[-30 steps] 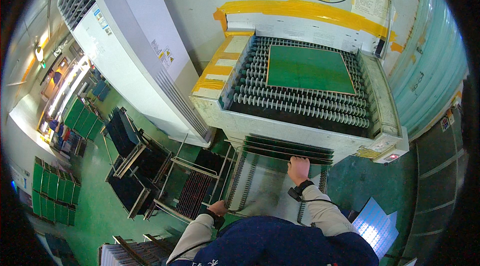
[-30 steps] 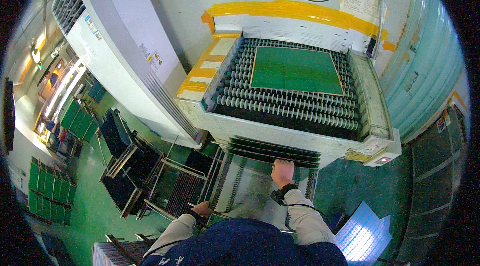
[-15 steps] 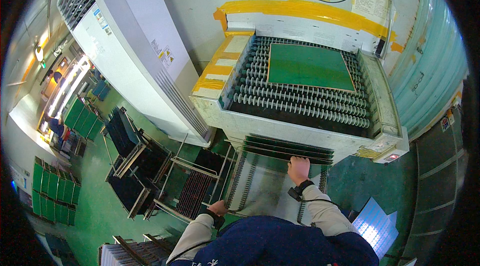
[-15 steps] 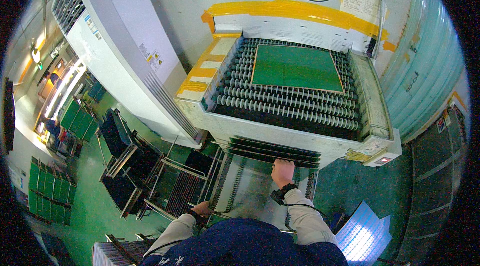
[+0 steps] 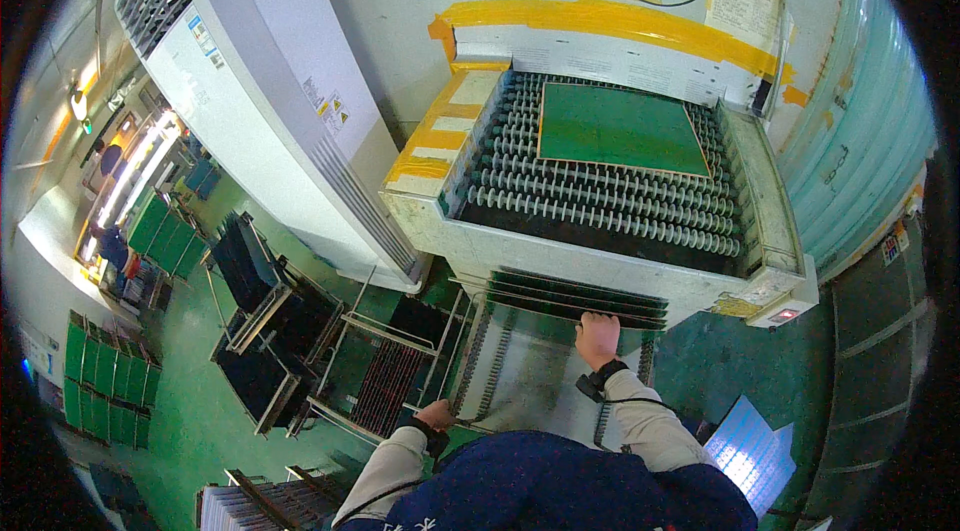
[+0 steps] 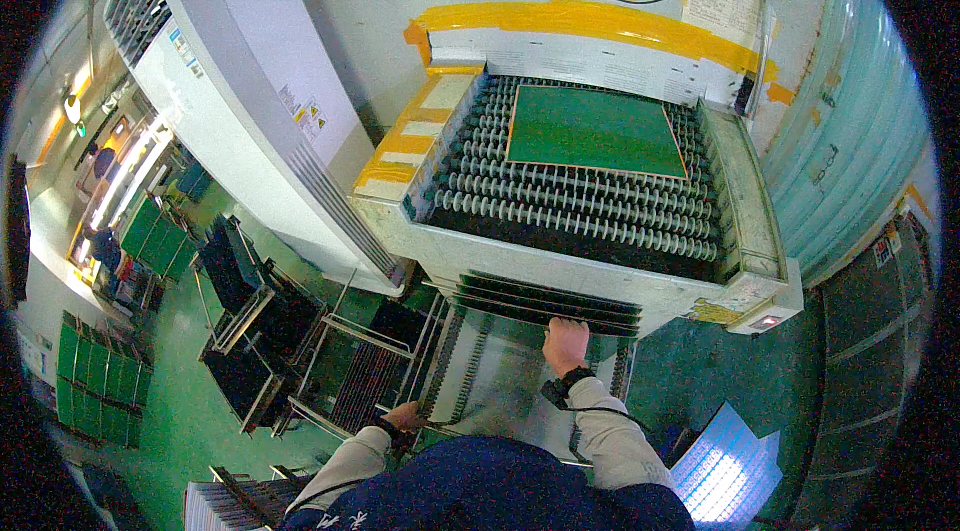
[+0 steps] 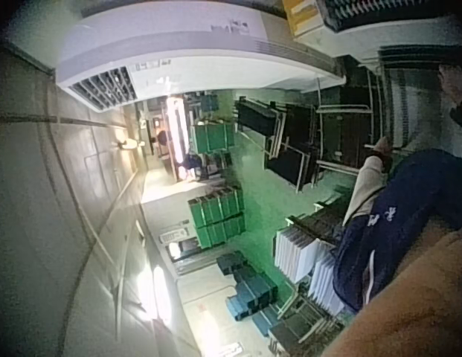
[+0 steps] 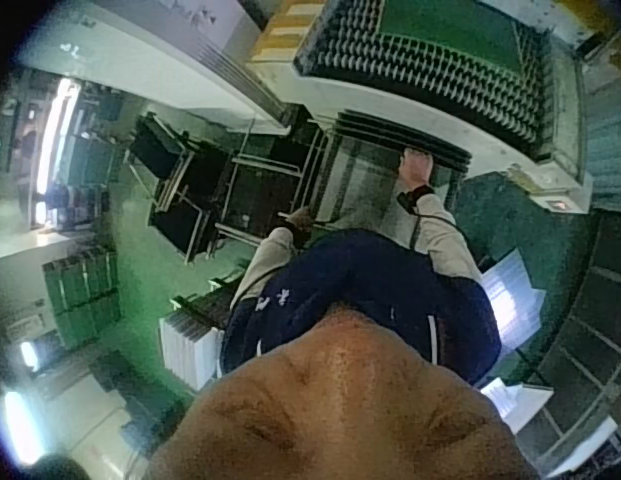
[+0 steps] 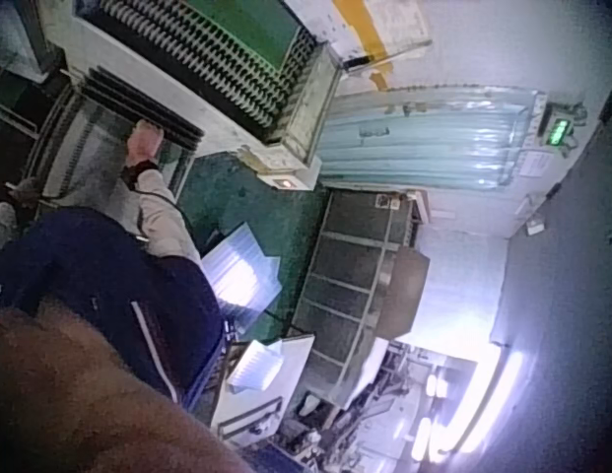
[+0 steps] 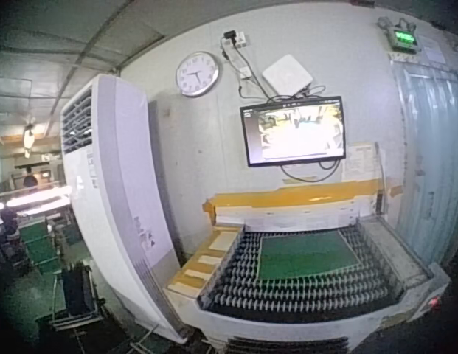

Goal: Loading and unloading circuit boards into a processing machine and organizing them in racks.

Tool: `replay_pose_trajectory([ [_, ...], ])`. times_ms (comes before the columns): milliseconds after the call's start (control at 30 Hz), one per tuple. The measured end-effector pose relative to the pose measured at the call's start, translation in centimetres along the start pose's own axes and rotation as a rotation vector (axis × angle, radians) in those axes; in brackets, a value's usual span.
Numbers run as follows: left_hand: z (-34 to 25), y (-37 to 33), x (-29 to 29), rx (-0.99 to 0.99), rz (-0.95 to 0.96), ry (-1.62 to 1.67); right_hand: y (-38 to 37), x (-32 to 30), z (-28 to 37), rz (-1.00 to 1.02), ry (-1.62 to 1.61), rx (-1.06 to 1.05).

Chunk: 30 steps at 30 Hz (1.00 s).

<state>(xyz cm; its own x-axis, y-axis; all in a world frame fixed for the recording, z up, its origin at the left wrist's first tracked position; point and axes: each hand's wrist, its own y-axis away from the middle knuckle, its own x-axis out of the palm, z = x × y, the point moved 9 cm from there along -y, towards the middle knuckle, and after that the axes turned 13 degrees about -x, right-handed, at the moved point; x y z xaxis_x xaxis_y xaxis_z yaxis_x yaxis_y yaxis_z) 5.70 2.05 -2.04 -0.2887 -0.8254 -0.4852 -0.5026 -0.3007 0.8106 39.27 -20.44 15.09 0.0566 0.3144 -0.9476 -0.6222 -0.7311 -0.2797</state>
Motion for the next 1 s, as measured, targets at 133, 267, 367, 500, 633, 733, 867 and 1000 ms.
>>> replay_pose_trajectory([
  [133,-1.0,1.4,-0.7,-0.05,0.0,-0.018,0.0,0.3,-0.3,0.008,-0.006,0.013],
  [267,-1.6,2.1,-0.7,-0.053,0.055,0.036,0.0,0.0,-0.1,0.0,0.004,0.004],
  [367,-2.0,1.8,-0.6,0.009,0.061,0.027,-0.2,-0.2,0.1,0.012,-0.013,0.009],
  [500,0.1,-0.2,0.1,0.001,0.009,0.006,-0.2,-0.2,0.0,0.016,-0.019,0.018],
  [633,-0.3,0.1,-0.1,-0.005,-0.003,-0.023,-0.1,-0.2,-0.1,0.016,-0.01,0.02],
  [733,0.1,-0.1,0.1,-0.017,0.02,-0.028,-0.1,-0.3,0.0,0.007,-0.007,0.015],
  [867,0.6,-0.7,0.3,-0.014,-0.004,-0.033,-0.1,-0.1,0.0,0.011,-0.009,0.01],
  [1000,1.0,-1.0,0.6,-0.042,0.023,-0.014,-0.1,0.0,0.0,0.006,-0.014,0.002],
])
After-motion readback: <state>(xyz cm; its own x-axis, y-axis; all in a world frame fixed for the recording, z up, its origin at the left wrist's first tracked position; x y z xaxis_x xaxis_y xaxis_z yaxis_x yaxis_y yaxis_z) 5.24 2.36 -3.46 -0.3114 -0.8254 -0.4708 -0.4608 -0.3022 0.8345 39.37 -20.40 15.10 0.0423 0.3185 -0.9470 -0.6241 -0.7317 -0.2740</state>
